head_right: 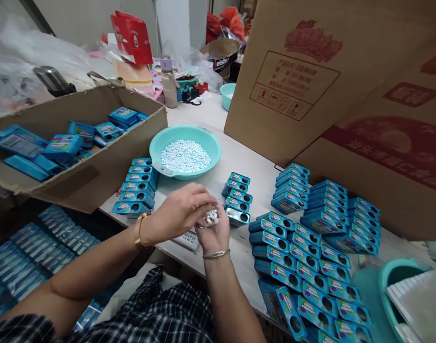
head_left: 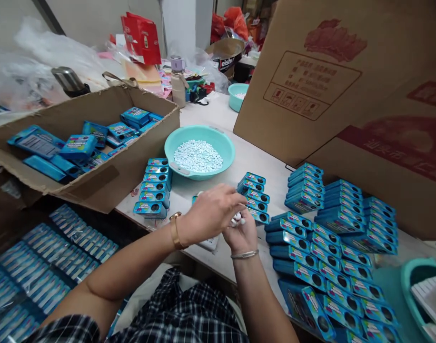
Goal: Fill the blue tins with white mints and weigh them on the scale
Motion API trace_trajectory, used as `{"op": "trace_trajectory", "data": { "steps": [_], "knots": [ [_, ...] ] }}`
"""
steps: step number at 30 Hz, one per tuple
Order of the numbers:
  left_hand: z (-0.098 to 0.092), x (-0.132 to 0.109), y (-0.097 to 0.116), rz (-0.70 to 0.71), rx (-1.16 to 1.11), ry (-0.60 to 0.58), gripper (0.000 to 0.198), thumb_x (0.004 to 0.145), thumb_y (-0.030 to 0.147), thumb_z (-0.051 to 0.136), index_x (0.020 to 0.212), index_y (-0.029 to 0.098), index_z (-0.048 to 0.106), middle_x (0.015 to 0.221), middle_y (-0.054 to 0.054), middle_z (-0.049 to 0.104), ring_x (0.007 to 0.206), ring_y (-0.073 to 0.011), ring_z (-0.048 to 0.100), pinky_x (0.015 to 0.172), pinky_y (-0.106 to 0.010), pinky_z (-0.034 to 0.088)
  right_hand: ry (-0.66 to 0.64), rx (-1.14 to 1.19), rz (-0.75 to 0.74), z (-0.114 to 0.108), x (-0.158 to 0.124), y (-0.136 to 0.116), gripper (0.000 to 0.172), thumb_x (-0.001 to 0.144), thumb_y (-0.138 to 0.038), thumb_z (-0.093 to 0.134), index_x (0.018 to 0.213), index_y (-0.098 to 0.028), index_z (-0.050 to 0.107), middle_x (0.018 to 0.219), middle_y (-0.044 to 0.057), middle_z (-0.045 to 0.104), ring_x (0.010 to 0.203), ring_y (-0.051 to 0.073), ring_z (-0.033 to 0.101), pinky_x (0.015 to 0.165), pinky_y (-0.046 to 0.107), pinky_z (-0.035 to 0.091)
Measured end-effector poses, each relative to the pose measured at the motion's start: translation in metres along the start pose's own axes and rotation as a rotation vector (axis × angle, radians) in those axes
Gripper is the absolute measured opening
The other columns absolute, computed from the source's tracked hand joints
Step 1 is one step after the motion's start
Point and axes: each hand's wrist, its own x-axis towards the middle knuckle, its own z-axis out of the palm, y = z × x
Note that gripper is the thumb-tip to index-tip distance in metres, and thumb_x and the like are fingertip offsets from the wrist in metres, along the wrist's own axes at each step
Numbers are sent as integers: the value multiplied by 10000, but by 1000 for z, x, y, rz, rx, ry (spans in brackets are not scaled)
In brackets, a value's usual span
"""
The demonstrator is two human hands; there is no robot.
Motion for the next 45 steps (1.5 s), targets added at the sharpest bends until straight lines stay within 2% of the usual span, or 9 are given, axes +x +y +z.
{"op": "trace_trajectory", "data": {
  "steps": [5,9,17,20,23,31,36,40,45],
  "knots": [
    [-26,-28,-33,-237,-141,364,169,924,284,558,1035,198,652,959,-37,658,880,-154,606,834,-300,489,30,83,-107,1,-22,-27,83,916,-190,512,846,-198,468,648,-66,437,485,55,425,378,147,290],
    [-32,-57,-62,-383,-133,420,196,900,322,593,1047,206,651,982,-34,659,853,-154,606,797,-293,493,59,30,-228,-6,-46,-58,105,915,-155,494,833,-203,450,644,-68,418,470,59,403,385,163,297],
    [-6,-58,-71,-297,-59,264,298,914,359,565,1177,220,574,1114,-70,624,1056,-213,563,922,-357,461,115,-34,-380,-12,-80,-80,136,937,-116,419,838,-207,441,602,-89,378,406,63,329,364,200,278],
    [15,-49,-68,-221,148,35,528,830,378,664,1286,186,481,1219,-115,576,1125,-280,512,936,-416,435,109,-48,-388,-7,-83,-77,126,952,-132,410,859,-206,453,597,-92,382,396,61,316,362,200,276],
    [31,-37,-66,-154,344,-214,326,818,252,637,1123,168,555,1054,-105,619,995,-283,554,881,-434,413,79,-47,-392,-3,-84,-73,110,969,-174,419,873,-202,466,598,-92,400,394,53,318,360,187,269],
    [18,107,-67,8,454,-2,333,831,183,545,1164,197,536,1117,-92,621,1102,-284,511,1074,-516,215,32,42,-433,-9,-102,-79,162,1002,-242,375,883,-193,473,581,-95,391,379,37,293,347,166,191],
    [63,220,-100,-33,483,-124,314,759,156,578,1071,135,603,1079,-128,654,1135,-321,495,1109,-616,58,58,152,-411,-24,-108,-82,138,985,-277,439,885,-189,478,583,-101,376,374,23,276,352,169,131],
    [104,248,-131,-44,466,-228,278,726,120,587,996,94,644,988,-159,680,1081,-334,546,1096,-630,110,68,162,-418,-39,-110,-91,129,946,-298,533,887,-191,491,589,-107,377,369,15,220,345,167,91],
    [119,247,-129,-30,392,-258,508,879,215,465,1370,91,430,1366,-231,493,1303,-353,397,1114,-580,129,87,192,-464,-47,-110,-103,134,943,-302,537,881,-192,493,584,-108,367,369,13,219,344,162,90]
  ]
}}
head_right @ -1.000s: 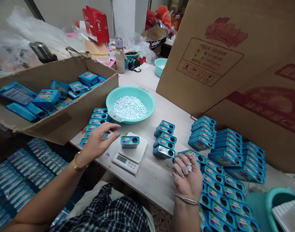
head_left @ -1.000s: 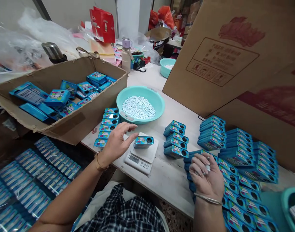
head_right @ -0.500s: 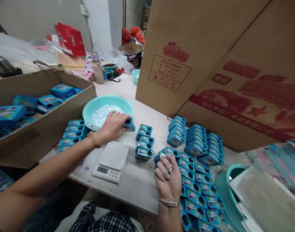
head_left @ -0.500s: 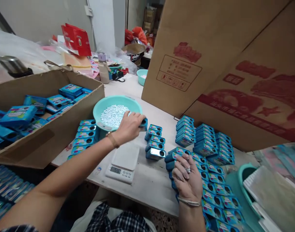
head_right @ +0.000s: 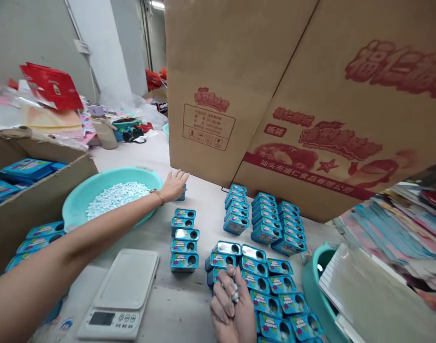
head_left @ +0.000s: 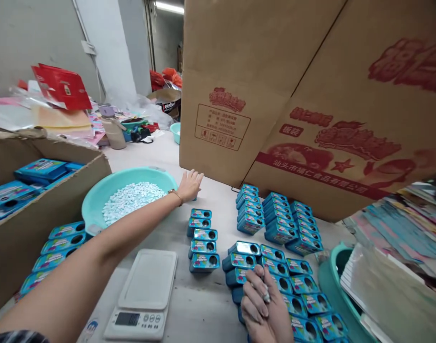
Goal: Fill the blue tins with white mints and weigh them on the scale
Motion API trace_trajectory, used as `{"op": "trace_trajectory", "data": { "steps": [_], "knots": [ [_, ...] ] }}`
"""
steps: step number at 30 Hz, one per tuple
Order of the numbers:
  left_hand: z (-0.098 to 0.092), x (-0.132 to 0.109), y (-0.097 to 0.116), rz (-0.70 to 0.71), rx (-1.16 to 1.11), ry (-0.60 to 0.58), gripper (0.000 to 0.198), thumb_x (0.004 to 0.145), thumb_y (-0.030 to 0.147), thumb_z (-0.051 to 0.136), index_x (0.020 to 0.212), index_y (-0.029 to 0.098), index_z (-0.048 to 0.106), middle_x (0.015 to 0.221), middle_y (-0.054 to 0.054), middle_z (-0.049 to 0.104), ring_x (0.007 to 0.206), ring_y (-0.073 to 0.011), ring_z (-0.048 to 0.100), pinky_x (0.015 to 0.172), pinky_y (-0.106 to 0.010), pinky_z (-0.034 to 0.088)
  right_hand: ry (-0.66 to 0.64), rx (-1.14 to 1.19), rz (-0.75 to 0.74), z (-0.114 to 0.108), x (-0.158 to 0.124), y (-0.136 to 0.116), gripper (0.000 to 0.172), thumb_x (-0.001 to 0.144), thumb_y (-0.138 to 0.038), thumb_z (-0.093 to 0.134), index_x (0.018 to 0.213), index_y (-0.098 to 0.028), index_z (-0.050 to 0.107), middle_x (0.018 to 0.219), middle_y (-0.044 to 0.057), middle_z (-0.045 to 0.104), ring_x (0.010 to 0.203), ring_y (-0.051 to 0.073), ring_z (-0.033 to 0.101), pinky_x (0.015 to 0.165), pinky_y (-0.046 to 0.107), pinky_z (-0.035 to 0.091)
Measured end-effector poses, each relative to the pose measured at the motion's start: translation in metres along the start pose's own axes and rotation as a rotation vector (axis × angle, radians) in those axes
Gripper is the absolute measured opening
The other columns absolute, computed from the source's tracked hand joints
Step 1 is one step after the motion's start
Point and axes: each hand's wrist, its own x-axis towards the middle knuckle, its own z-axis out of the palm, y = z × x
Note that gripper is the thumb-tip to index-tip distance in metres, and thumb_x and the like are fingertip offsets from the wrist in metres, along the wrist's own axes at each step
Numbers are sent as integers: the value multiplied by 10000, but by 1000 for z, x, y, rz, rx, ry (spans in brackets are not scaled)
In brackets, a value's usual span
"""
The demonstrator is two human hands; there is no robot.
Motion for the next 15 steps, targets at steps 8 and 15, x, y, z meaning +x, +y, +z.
{"op": "trace_trajectory", "data": {
  "steps": [8,15],
  "knots": [
    [29,-55,37,137,-114,-344,748,882,708,312,1486,266,303,1536,-140,349,1390,-353,325,1048,-507,325,3,43,2,1,-4,5,130,942,-280,532,867,-190,477,588,-110,352,372,15,255,345,159,108],
    [27,-35,35,75,-98,-316,422,932,404,540,1285,174,516,1290,-117,557,1130,-250,574,924,-460,501,-37,32,1,8,-24,12,139,952,-290,517,863,-191,478,583,-108,369,376,14,264,354,161,115]
  ]
}}
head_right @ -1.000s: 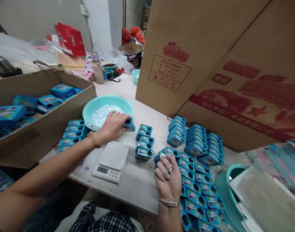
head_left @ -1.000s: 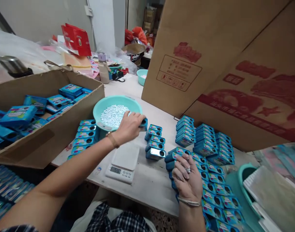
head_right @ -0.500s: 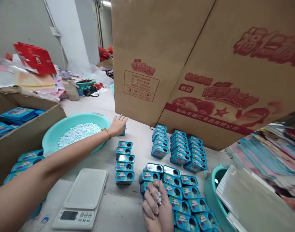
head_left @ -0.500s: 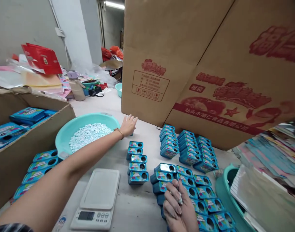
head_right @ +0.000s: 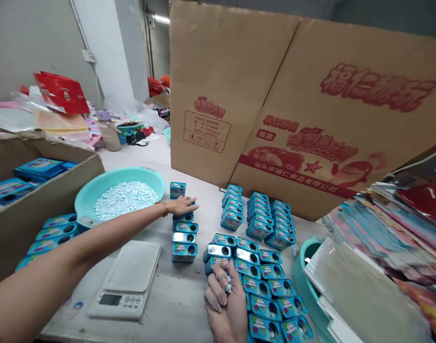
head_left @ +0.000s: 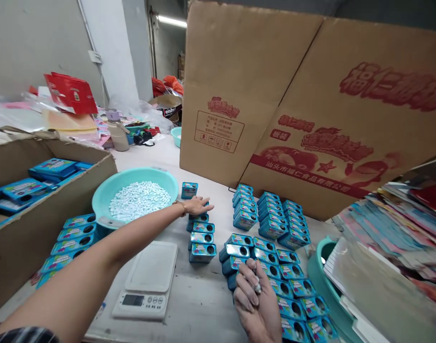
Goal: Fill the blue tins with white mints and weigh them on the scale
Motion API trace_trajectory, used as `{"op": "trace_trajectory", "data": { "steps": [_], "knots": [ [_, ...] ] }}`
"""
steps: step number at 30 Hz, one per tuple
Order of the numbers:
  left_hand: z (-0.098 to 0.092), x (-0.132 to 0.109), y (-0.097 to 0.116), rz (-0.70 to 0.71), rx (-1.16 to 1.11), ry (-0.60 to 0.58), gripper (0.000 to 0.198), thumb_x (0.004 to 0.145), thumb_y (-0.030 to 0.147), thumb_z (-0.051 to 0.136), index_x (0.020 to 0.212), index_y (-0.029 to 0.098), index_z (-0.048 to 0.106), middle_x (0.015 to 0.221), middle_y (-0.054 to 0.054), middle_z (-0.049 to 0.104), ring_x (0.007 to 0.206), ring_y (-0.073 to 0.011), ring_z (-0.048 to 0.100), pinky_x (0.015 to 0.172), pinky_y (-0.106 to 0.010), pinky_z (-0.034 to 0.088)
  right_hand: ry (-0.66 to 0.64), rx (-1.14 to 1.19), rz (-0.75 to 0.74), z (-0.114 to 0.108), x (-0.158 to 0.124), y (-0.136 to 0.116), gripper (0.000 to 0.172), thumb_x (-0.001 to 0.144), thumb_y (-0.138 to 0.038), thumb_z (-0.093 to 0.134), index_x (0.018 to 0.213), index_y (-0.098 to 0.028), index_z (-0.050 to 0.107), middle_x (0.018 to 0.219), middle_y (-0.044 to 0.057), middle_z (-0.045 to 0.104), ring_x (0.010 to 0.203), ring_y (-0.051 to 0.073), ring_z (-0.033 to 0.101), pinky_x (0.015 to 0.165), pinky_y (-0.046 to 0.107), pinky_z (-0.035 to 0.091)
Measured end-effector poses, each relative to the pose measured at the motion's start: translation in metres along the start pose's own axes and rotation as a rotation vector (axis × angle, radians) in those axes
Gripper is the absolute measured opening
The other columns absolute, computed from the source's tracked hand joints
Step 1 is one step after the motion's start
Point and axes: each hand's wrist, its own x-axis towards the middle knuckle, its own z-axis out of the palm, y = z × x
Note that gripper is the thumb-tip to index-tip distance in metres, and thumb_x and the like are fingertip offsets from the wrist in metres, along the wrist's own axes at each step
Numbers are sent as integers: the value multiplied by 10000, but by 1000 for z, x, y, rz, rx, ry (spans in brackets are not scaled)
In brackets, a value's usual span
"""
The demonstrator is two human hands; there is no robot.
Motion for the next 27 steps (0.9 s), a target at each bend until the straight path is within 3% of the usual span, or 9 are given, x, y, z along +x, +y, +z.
{"op": "trace_trajectory", "data": {
  "steps": [6,9,12,14,17,20,22,24,27],
  "knots": [
    [-30,-19,9,-32,14,149,347,924,352,569,1215,164,557,1226,-96,583,1038,-213,609,870,-430,536,-68,-101,39,7,-12,8,156,959,-309,502,851,-198,482,572,-107,379,365,19,241,341,161,105],
    [-57,-56,7,-30,10,263,355,927,315,552,1255,182,535,1246,-112,579,1097,-228,583,926,-405,500,-71,-95,38,15,-17,9,149,969,-292,478,853,-200,478,577,-101,394,370,23,279,343,157,149],
    [-73,-114,4,7,2,306,434,899,290,552,1323,235,481,1230,-89,593,1153,-248,550,959,-353,449,-82,-87,12,23,-12,13,127,971,-240,466,849,-202,468,580,-95,403,392,28,346,351,140,220],
    [-67,-157,4,22,1,289,446,874,285,566,1313,277,490,1171,-67,610,1107,-252,568,888,-332,463,-93,-120,20,27,-2,17,125,956,-190,478,834,-204,456,582,-95,407,398,30,370,353,133,249],
    [-31,-208,9,16,7,241,417,864,274,564,1277,284,513,1061,-59,617,993,-237,596,761,-295,471,-92,-170,62,29,20,27,104,928,-139,492,853,-200,453,655,-81,471,394,20,371,351,134,268],
    [11,-232,14,-37,-7,218,411,875,231,537,1283,270,504,1034,-65,610,982,-238,586,731,-292,471,-68,-165,102,30,40,38,92,923,-121,464,872,-196,447,715,-64,508,375,14,346,339,144,254],
    [25,-240,16,-69,-22,220,453,877,206,533,1322,263,472,1076,-75,604,1027,-246,571,771,-309,479,-51,-136,143,34,51,47,129,922,-103,436,838,-201,429,673,-73,478,368,22,337,336,151,249],
    [23,-250,15,-76,-40,269,586,858,228,584,1406,258,377,1215,-99,566,1137,-267,532,888,-358,471,-45,-100,195,38,59,56,178,912,-84,426,791,-212,400,614,-85,429,385,39,358,344,154,260],
    [0,-277,7,-88,-121,480,808,840,300,648,1502,239,188,1465,-143,385,1354,-302,362,1102,-455,338,-57,-74,244,45,70,69,224,880,-63,452,750,-225,370,567,-86,392,455,68,432,374,156,301]
  ]
}}
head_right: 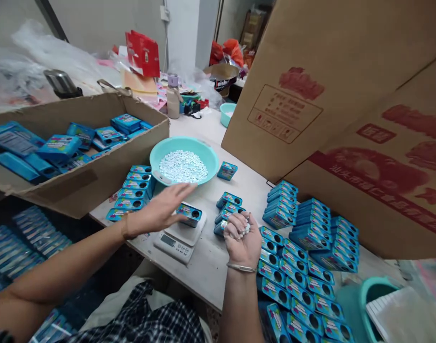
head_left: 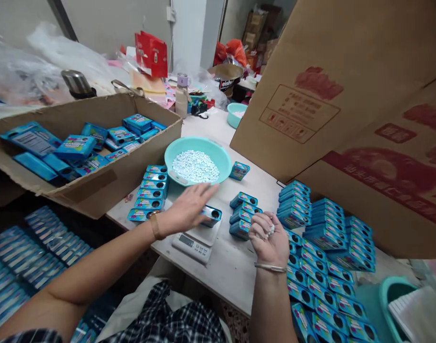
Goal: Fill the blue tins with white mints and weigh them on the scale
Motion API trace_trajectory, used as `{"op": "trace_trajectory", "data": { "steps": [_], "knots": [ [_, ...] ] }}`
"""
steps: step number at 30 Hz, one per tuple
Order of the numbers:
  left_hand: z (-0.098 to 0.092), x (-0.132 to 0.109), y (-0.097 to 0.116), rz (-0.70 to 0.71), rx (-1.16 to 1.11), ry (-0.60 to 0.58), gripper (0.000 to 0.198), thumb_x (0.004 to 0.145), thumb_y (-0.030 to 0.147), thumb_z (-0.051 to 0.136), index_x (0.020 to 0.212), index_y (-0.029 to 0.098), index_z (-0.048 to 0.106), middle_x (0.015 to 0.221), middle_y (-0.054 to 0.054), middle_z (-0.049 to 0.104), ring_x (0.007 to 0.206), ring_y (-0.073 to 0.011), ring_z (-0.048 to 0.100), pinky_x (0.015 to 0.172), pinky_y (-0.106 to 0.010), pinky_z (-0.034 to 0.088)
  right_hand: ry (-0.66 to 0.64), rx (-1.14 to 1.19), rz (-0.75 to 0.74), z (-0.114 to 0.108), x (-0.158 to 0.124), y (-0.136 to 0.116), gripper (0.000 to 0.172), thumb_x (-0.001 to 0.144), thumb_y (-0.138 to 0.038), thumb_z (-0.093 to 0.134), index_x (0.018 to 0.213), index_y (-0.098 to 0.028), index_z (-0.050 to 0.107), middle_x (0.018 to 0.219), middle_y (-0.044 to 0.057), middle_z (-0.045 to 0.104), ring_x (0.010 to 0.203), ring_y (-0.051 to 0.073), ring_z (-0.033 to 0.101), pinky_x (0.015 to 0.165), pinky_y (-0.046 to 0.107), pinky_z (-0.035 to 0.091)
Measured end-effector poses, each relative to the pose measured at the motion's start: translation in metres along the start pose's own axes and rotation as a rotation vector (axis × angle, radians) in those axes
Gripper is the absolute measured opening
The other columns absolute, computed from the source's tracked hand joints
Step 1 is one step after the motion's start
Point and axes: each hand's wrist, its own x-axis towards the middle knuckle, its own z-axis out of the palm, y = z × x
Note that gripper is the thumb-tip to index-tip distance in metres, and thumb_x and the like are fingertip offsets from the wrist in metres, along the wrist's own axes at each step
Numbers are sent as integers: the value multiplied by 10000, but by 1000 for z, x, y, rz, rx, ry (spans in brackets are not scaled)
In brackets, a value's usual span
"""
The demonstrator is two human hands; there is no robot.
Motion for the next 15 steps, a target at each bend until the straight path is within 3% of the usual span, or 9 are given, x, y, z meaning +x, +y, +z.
{"op": "trace_trajectory", "data": {
  "steps": [3,6,8,11,15],
  "knots": [
    [-35,-18,-9,-105,-153,221,734,895,368,589,1506,252,200,1521,-113,343,1403,-262,321,1162,-436,287,-3,-24,-1,0,13,8,231,853,-63,486,745,-228,364,571,-81,411,492,75,463,385,158,324],
    [-46,-37,-16,-210,-301,286,638,895,403,591,1462,281,325,1467,-76,448,1350,-252,421,1127,-433,359,26,-96,-35,-6,24,16,179,848,-92,495,784,-221,390,661,-63,497,444,56,413,359,167,315],
    [-42,-43,-19,-237,-367,273,596,884,405,611,1425,282,395,1428,-67,495,1323,-248,456,1111,-429,385,42,-158,-60,-8,31,21,143,849,-124,507,803,-216,407,700,-52,517,429,50,392,352,172,317],
    [-28,-43,-22,-215,-415,237,572,866,395,641,1389,272,448,1400,-64,521,1308,-240,470,1112,-418,388,47,-226,-79,-5,39,29,150,849,-166,534,773,-213,414,622,-69,433,442,61,405,361,166,316],
    [-10,-33,-27,-139,-428,191,622,858,382,656,1414,266,404,1404,-73,508,1309,-233,462,1108,-421,394,77,-282,-80,3,51,39,137,863,-202,526,759,-204,436,574,-81,352,432,64,378,366,168,310]
  ]
}}
